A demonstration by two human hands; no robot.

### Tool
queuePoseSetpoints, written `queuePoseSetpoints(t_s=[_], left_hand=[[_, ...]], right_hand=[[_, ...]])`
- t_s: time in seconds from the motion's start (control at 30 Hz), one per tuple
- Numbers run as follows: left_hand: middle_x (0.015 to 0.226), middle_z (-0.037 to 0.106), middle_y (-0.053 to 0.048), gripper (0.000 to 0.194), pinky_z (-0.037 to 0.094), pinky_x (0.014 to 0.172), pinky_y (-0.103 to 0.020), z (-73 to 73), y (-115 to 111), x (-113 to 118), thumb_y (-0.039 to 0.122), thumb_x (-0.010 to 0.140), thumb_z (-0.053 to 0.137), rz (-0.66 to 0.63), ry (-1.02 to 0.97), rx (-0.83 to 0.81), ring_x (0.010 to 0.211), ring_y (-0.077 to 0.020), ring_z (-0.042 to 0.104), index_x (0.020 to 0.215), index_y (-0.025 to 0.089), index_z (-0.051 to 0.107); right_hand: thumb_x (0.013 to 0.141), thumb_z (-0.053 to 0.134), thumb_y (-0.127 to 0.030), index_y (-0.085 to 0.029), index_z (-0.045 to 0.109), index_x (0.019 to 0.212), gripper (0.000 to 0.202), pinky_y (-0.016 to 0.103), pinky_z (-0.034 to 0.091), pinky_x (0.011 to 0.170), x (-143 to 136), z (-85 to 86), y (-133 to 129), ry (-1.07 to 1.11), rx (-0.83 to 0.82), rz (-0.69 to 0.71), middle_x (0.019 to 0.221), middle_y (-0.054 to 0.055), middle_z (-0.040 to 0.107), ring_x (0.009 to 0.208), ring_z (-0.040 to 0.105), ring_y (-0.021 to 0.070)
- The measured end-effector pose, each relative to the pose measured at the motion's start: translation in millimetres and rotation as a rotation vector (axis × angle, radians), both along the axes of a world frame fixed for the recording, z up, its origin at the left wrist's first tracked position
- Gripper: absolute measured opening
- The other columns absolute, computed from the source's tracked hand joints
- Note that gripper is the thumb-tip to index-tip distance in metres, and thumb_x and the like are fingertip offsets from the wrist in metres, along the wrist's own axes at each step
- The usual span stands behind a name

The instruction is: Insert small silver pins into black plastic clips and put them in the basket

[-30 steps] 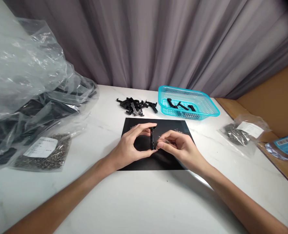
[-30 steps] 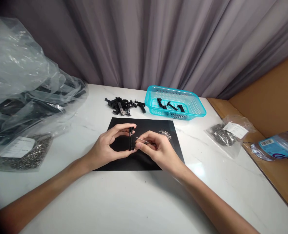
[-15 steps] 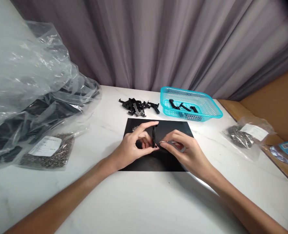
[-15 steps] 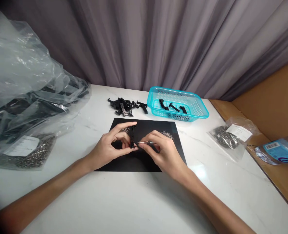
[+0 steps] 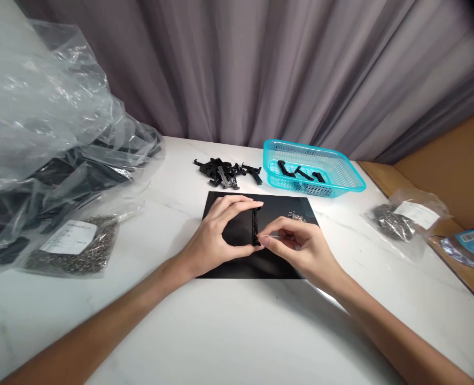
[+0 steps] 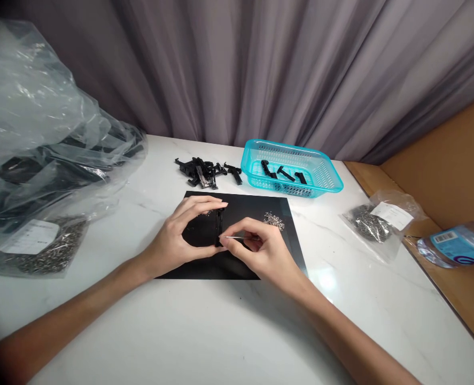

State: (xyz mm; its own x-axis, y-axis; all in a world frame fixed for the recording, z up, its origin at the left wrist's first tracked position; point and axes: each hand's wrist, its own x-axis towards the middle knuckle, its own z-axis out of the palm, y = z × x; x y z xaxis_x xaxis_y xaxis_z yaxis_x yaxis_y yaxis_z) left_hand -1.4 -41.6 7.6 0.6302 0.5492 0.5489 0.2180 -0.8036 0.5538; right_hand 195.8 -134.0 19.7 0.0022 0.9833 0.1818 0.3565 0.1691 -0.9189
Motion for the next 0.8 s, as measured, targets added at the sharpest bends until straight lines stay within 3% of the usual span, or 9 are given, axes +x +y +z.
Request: queuePoseSetpoints(t_s=[0.17, 0.43, 0.6, 0.8], left_hand=[[0.130, 0.067, -0.004, 0.065, 0.052, 0.107, -0.044, -0.3, -1.3, 0.7, 0.019, 0.081, 0.081, -0.023, -0.022, -0.040, 0.119, -0.0249, 0.063, 0.139, 0.030, 0.054], [0.127, 0.068, -0.003, 0.065, 0.050, 0.104, -0.042, -1.0, -1.9, 0.5, 0.017, 0.078, 0.081, 0.017, 0.005, -0.009, 0.113, -0.0238, 0.064, 0.137, 0.027, 0.056], [0.126, 0.069, -0.003, 0.063, 0.051, 0.100, -0.042, -1.4, -2.3, 0.7, 0.015, 0.079, 0.079, 0.035, 0.013, 0.006, 0.110, -0.0241, 0.064, 0.136, 0.028, 0.056], [0.128, 0.069, -0.003, 0.061, 0.050, 0.100, -0.042, -2.6, -2.6, 0.5, 0.017, 0.080, 0.078, 0.053, 0.044, 0.034, 0.111, -0.0248, 0.065, 0.136, 0.029, 0.056]], right_hand=[[0.090, 0.074, -0.039, -0.022, 0.076, 0.084, 0.018, 0.029, 0.033, 0.056, -5.1, -5.6, 1.2, 0.077, 0.012, -0.006, 0.084, 0.003, 0.067, 0.064, 0.043, 0.0133], [0.089, 0.077, -0.043, -0.022, 0.077, 0.086, 0.022, 0.030, 0.034, 0.058, 0.5, -7.0, 3.8, 0.103, -0.068, 0.064, 0.083, 0.002, 0.070, 0.066, 0.049, 0.0136], [0.093, 0.072, -0.039, -0.022, 0.078, 0.092, 0.018, 0.029, 0.041, 0.061, 4.0, -4.6, 3.4, -0.016, -0.019, 0.111, 0.088, 0.004, 0.071, 0.073, 0.058, 0.0160], [0.098, 0.067, -0.037, -0.025, 0.077, 0.096, 0.016, 0.031, 0.039, 0.062, 7.6, -5.3, 4.4, -0.109, 0.046, 0.155, 0.091, 0.003, 0.071, 0.077, 0.059, 0.0167]])
